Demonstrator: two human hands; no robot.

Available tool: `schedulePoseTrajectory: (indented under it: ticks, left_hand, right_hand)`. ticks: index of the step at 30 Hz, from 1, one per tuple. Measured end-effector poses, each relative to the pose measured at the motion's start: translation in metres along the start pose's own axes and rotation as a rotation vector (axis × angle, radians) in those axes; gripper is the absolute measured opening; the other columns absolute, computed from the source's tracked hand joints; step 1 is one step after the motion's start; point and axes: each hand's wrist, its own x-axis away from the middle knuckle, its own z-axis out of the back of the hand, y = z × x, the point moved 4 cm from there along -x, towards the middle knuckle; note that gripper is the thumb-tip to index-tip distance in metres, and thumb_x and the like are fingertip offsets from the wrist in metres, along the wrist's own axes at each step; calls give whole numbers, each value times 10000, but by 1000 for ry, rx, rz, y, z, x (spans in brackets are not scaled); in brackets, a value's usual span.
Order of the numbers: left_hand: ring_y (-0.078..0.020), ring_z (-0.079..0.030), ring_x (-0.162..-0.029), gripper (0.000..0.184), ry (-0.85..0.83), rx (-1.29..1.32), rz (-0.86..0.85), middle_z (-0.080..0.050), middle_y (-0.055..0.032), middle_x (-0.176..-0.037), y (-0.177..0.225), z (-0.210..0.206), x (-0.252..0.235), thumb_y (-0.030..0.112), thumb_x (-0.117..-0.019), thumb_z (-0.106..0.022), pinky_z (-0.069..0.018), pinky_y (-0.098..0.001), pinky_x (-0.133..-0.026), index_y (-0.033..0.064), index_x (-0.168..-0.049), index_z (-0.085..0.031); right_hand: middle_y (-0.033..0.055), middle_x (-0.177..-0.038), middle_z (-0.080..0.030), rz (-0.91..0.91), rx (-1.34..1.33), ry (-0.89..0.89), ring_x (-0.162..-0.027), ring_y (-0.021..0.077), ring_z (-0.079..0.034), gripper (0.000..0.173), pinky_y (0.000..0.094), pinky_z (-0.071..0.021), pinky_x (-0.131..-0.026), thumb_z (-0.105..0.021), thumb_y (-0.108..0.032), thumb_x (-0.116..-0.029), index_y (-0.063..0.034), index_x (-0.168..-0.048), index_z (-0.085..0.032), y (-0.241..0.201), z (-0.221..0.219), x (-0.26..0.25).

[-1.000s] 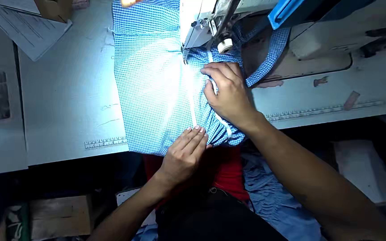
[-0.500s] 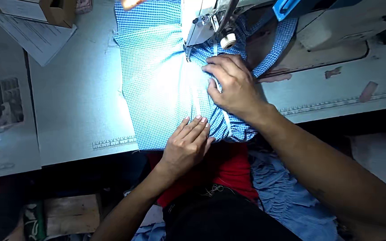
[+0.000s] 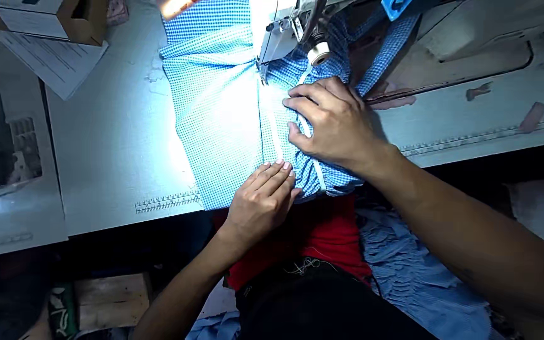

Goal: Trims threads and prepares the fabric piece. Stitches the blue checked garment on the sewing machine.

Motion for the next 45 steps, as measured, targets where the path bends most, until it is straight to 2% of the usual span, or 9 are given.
schedulePoseTrajectory:
  ticks: [3,7,15,19,23,28,32,40,45]
  left_hand:
    - [-230,-642,-1285,295,1,-2,-1,-724,-108,-1283,-1,1,-1,248,-1033,-609,-473,-394,-1146,47,-1183,-765]
    - [-229,-644,-1283,294,0,-20,-10,-726,-104,-1280,-3,2,-3,241,-1036,-599,-475,-383,-1141,51,-1186,-766]
    - [-227,-642,-1286,308,-32,-36,-21,-721,-107,-1289,-5,6,-5,260,-1045,-588,-472,-384,-1144,54,-1194,-762]
    - [-233,-640,-1288,318,-32,-30,-36,-722,-109,-1288,-6,7,-5,277,-1040,-599,-470,-388,-1144,50,-1191,-762]
    - [-231,-645,-1281,340,-37,-36,-33,-721,-112,-1286,-8,8,-6,309,-1040,-608,-473,-388,-1142,49,-1198,-758]
    - [-239,-642,-1284,329,-48,-59,-47,-720,-114,-1289,-10,9,-10,282,-1056,-580,-470,-389,-1142,45,-1201,-756]
    - [-236,-641,-1284,319,-53,-71,-43,-722,-108,-1286,-12,9,-12,267,-1056,-574,-468,-383,-1142,51,-1204,-755]
    - [-229,-644,-1229,286,-12,188,163,-692,-123,-1280,-40,32,-28,195,-1048,-558,-523,-390,-1064,38,-1225,-719]
    - [-425,-269,-1542,548,-299,-352,407,-378,-128,-1648,-193,71,-54,432,-1123,-250,-92,-784,-1175,220,-1614,-369]
  right_hand:
    - [90,-1272,-689,69,-31,74,-1222,337,-588,281,489,-462,-1016,-483,-137,-1019,-108,-1158,-726,-1,1,1]
    - [48,-1353,-671,27,10,32,-1232,309,-594,408,497,-443,-1023,-501,-387,-991,-147,-1232,-725,1,1,4]
    - [43,-1386,-648,-3,28,7,-1232,327,-578,391,524,-418,-1011,-491,-400,-1003,-187,-1233,-725,2,5,6]
    - [94,-1268,-690,94,13,62,-1160,366,-594,269,538,-424,-979,-492,-160,-1030,-125,-1156,-728,-3,7,6]
    - [61,-1326,-676,41,51,20,-1186,340,-586,417,551,-372,-1032,-501,-429,-988,-146,-1198,-725,-3,8,7]
    - [95,-1270,-680,119,28,35,-1114,364,-596,266,539,-420,-932,-477,-141,-1038,-114,-1152,-716,-5,6,8]
    - [56,-1359,-664,56,50,-10,-1141,335,-606,424,538,-405,-973,-468,-410,-1023,-140,-1246,-706,-1,5,7]
    - [149,-1405,-611,-85,7,1,-1242,409,-563,323,571,-470,-946,-506,-119,-1020,-72,-1289,-679,-44,6,12]
    - [86,-1383,-645,-96,-21,31,-1208,354,-585,364,507,-472,-960,-449,-158,-1039,-141,-1312,-688,-29,-8,19]
